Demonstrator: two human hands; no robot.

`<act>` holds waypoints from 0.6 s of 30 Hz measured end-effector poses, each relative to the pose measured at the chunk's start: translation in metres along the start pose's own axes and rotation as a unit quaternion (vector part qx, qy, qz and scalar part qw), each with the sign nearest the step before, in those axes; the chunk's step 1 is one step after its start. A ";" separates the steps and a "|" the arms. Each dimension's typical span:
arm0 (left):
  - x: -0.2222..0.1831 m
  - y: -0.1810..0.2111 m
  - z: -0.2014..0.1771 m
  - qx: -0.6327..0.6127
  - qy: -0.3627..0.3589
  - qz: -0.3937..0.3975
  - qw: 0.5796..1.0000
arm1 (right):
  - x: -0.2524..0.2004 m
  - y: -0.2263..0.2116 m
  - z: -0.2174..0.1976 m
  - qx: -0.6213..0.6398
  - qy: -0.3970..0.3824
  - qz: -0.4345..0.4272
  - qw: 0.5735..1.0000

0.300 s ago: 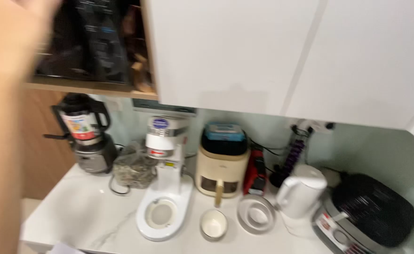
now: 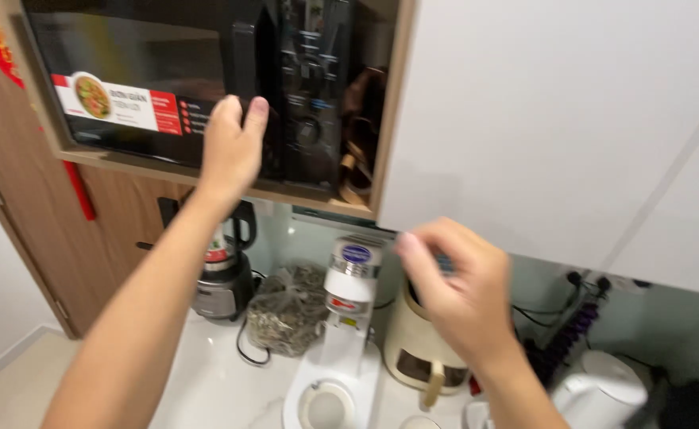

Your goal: Applying syrup to a cake layer and arranging sliced strawberries for decoration.

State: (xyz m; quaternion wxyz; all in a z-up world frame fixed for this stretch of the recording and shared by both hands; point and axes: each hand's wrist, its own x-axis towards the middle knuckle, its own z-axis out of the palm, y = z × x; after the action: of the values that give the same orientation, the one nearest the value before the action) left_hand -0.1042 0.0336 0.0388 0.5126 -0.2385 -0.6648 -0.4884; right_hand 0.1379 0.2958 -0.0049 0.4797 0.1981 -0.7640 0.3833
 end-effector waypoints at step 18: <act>-0.059 -0.010 -0.308 -0.130 0.119 -0.086 0.980 | 0.260 0.034 0.396 -0.156 -0.120 0.079 0.977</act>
State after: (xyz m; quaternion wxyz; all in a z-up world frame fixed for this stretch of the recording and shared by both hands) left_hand 0.0469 -0.2347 -0.0202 0.5087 -0.1848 -0.5476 -0.6381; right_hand -0.2347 0.0271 0.1145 0.3783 0.1042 -0.8795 0.2692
